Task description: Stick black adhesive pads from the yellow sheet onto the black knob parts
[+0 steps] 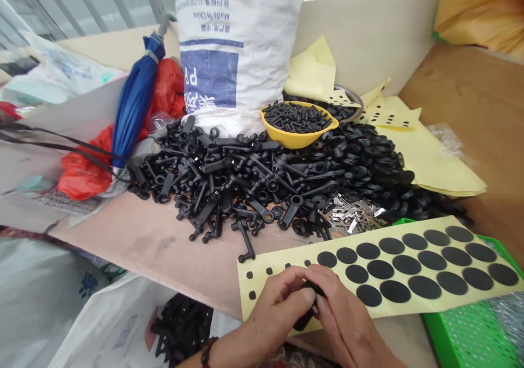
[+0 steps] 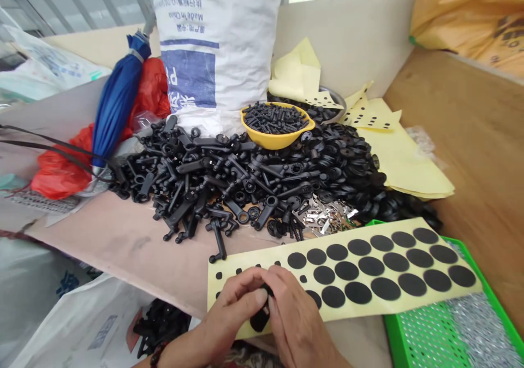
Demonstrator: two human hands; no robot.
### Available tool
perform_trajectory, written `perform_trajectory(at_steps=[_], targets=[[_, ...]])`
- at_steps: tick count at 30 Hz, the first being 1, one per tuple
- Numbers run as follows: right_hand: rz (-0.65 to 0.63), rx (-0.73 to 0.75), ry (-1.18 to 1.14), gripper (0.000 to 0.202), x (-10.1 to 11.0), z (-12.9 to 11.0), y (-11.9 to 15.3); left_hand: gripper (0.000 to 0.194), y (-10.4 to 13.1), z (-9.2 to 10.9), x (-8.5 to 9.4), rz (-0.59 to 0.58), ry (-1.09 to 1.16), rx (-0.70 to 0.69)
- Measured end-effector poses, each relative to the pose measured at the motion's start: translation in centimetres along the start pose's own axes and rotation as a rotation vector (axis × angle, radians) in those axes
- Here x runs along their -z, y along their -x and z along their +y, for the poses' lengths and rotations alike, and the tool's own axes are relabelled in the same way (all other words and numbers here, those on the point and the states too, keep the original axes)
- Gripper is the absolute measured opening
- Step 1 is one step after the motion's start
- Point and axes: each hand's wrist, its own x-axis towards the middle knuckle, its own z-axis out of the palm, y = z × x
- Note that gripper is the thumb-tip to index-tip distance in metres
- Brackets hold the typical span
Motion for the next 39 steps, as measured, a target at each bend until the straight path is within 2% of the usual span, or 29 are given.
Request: perform_trajectory(at_steps=[4,8,12,15,20,23,27,32,39], targets=[[-0.084,-0.081,-0.104,0.032,0.6,-0.5,-0.9,0.041,-0.3,-0.9,0.5,0.053,0.095,0.089],[-0.072,-0.015,-0.093,0.035,0.9,-0.1,-1.0,0.049,-0.4,-1.0,0.5,0.025,0.161,0.192],[-0.07,0.101,-0.042,0.04,0.9,1.0,-0.7,0.044,-0.6,-1.0,0.5,-0.03,0.213,0.184],[-0.107,0.158,0.056,0.046,1.0,1.6,-0.2,0.039,-0.6,-1.3,0.6,-0.03,0.252,0.169],[-0.154,0.076,0.177,0.047,0.8,1.4,0.0,0.038,-0.6,-1.2,0.5,-0.033,0.304,0.149],[-0.189,0.022,0.137,0.053,0.7,0.9,-0.3,0.041,-0.6,-1.1,0.4,-0.058,0.3,0.141],[-0.241,-0.002,0.043,0.059,0.6,0.4,-0.6,0.034,-0.7,-1.2,0.3,-0.032,0.294,0.07],[-0.22,-0.038,0.022,0.055,0.5,0.3,-0.5,0.031,-0.5,-1.2,0.1,-0.014,0.3,0.052],[-0.198,-0.01,0.034,0.059,0.1,1.2,0.1,0.025,-0.6,-1.6,0.0,0.025,0.368,0.083]])
